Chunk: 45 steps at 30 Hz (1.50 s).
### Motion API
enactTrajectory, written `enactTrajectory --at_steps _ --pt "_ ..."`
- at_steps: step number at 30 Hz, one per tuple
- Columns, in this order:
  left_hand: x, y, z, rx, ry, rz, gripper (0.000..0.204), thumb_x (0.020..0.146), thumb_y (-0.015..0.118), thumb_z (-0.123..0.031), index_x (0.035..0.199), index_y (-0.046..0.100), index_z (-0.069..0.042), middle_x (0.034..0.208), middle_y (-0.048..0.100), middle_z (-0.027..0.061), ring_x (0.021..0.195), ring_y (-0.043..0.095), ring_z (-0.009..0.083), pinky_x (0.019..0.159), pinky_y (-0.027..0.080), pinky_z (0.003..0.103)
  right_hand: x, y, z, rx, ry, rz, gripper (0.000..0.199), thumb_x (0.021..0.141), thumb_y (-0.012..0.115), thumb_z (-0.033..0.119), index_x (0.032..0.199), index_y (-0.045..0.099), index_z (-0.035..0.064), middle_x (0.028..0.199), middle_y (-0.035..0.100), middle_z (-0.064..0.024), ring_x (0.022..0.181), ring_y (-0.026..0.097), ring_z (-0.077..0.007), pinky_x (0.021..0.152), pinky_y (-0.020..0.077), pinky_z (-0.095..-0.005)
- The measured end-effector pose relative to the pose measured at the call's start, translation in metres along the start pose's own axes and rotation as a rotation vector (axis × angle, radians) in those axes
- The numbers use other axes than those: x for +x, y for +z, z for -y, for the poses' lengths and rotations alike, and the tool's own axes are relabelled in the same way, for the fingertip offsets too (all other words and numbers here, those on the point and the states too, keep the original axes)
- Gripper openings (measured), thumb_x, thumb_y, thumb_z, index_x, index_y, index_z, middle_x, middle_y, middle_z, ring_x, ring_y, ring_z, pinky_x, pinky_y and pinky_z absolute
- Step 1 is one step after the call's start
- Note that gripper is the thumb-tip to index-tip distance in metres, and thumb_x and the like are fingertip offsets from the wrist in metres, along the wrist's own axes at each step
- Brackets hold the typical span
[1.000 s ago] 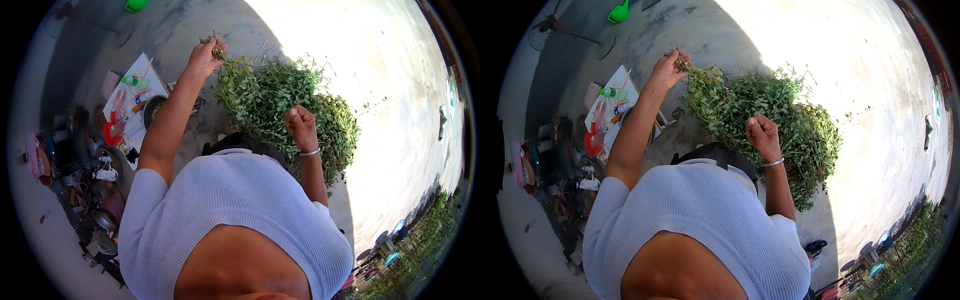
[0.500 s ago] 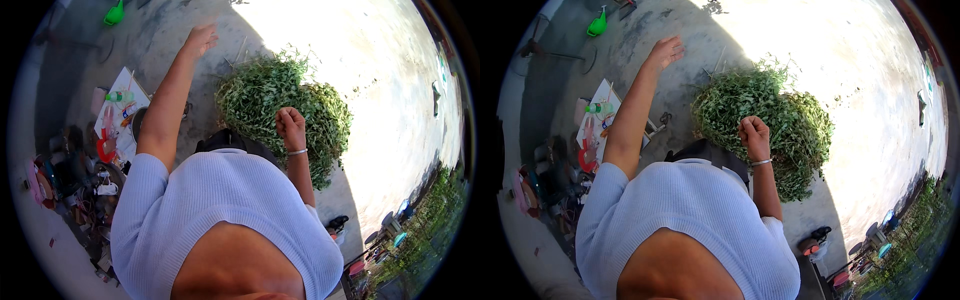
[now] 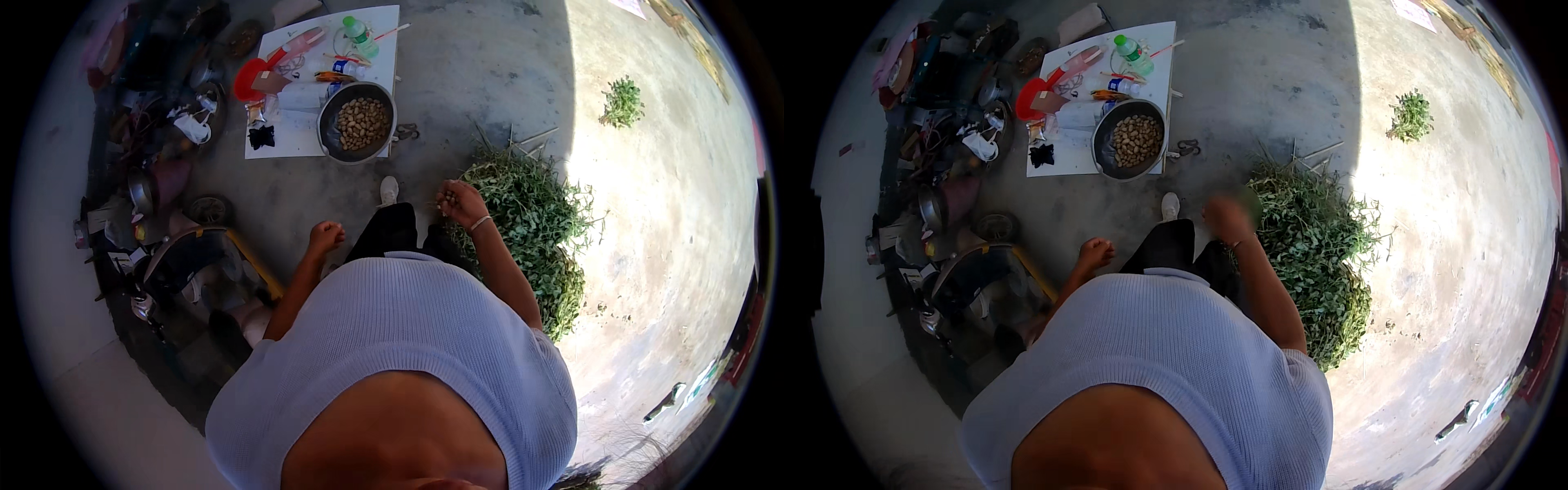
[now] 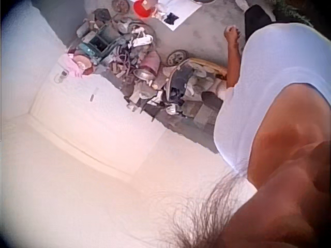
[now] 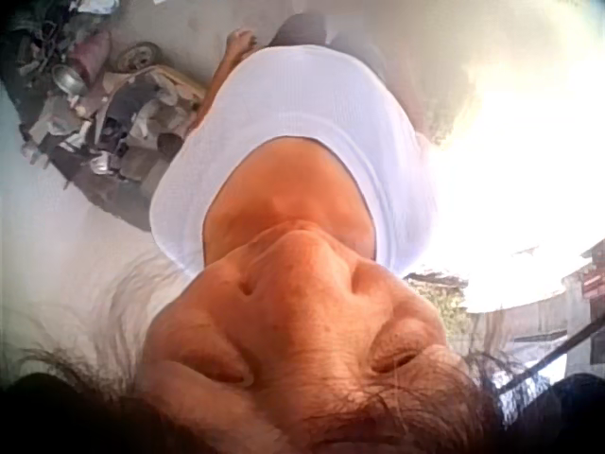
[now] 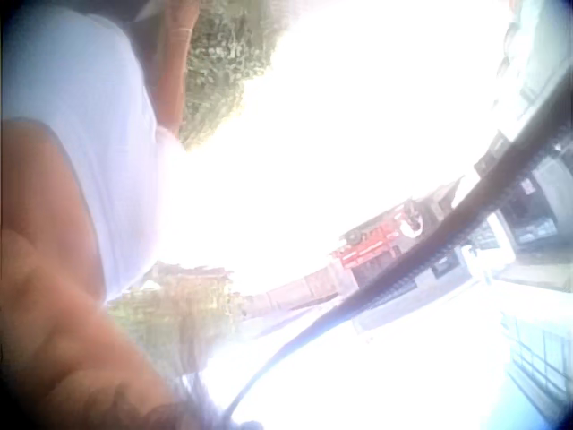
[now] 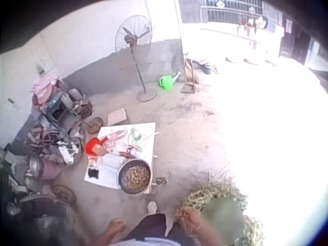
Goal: The person stands outdoors and repeatedly picks up peanut vines from a pile on the ground. They manually shell the peanuts by hand, dropping the kernels into a metal bowl on a nearby table and discarding the empty pods back onto the pile.
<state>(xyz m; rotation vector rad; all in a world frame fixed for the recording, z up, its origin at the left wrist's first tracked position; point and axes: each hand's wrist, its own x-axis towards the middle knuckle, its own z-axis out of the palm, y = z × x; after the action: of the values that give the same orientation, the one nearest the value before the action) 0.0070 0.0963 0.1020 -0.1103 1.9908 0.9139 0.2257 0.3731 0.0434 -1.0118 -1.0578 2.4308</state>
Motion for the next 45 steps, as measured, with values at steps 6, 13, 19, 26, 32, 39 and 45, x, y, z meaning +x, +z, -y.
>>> enactTrajectory --at_steps 6,13,19,26,32,39,45 --pt "0.041 -0.057 0.039 -0.188 0.062 0.083 0.014 0.085 0.056 -0.018 0.084 0.058 -0.004 0.073 0.058 0.0067 0.062 0.056 0.0124 0.051 0.046 0.025 0.153 0.102 -0.051 -0.220 -0.101 0.136 0.029 0.084 0.057 0.016 0.104 0.053 -0.0046 0.084 0.058 -0.0097 0.073 0.061 -0.0212 0.060 0.0501 -0.0314" --pt "0.094 -0.116 0.054 -0.101 -0.044 0.056 0.015 0.085 0.055 -0.017 0.086 0.056 -0.003 0.073 0.058 0.0063 0.064 0.058 0.0137 0.054 0.049 0.027 0.124 0.095 -0.071 -0.518 0.077 -0.466 0.027 0.081 0.058 0.017 0.099 0.060 -0.0038 0.073 0.062 -0.0099 0.062 0.062 -0.0177 0.053 0.0494 -0.0289" --pt "0.118 -0.119 -0.004 0.029 -0.049 0.137 0.016 0.084 0.055 -0.019 0.087 0.058 -0.004 0.079 0.061 0.0042 0.069 0.058 0.0110 0.059 0.047 0.023 -0.009 -0.030 -0.145 -0.932 0.633 -0.764 0.027 0.076 0.060 0.028 0.089 0.069 0.0053 0.077 0.066 -0.0118 0.056 0.062 -0.0212 0.059 0.0509 -0.0334" --pt "0.134 -0.066 -0.023 0.208 -0.063 0.376 0.015 0.085 0.055 -0.020 0.090 0.058 -0.006 0.080 0.060 0.0026 0.068 0.058 0.0095 0.059 0.046 0.022 -0.119 -0.070 -0.258 -0.612 0.609 -1.115 0.017 0.077 0.059 0.019 0.077 0.067 0.0033 0.063 0.063 -0.0097 0.053 0.060 -0.0218 0.053 0.0485 -0.0338" --pt "0.118 -0.035 -0.033 0.433 -0.007 0.413 0.014 0.085 0.055 -0.015 0.090 0.058 -0.003 0.078 0.060 0.0042 0.067 0.056 0.0087 0.059 0.046 0.022 -0.097 -0.070 -0.292 0.429 0.438 -1.111 0.019 0.084 0.052 0.014 0.081 0.059 -0.0030 0.066 0.058 -0.0179 0.059 0.056 -0.0241 0.050 0.0433 -0.0355" --pt "0.099 -0.025 -0.012 0.628 0.075 0.334 0.015 0.085 0.054 -0.012 0.093 0.058 0.000 0.083 0.062 0.0066 0.071 0.059 0.0120 0.063 0.047 0.024 0.036 -0.080 -0.266 0.778 0.503 -1.057 0.034 0.081 0.061 0.017 0.107 0.052 -0.0024 0.092 0.057 -0.0197 0.078 0.061 -0.0285 0.051 0.0513 -0.0341" --pt "0.077 0.014 0.004 0.685 0.097 0.333 0.015 0.084 0.055 -0.009 0.096 0.058 0.000 0.083 0.062 0.0067 0.073 0.059 0.0123 0.066 0.047 0.025 0.121 -0.100 -0.289 1.212 0.436 -1.047 0.059 0.074 0.071 0.018 0.124 0.041 0.0053 0.117 0.046 -0.0190 0.093 0.057 -0.0328 0.057 0.0541 -0.0347"
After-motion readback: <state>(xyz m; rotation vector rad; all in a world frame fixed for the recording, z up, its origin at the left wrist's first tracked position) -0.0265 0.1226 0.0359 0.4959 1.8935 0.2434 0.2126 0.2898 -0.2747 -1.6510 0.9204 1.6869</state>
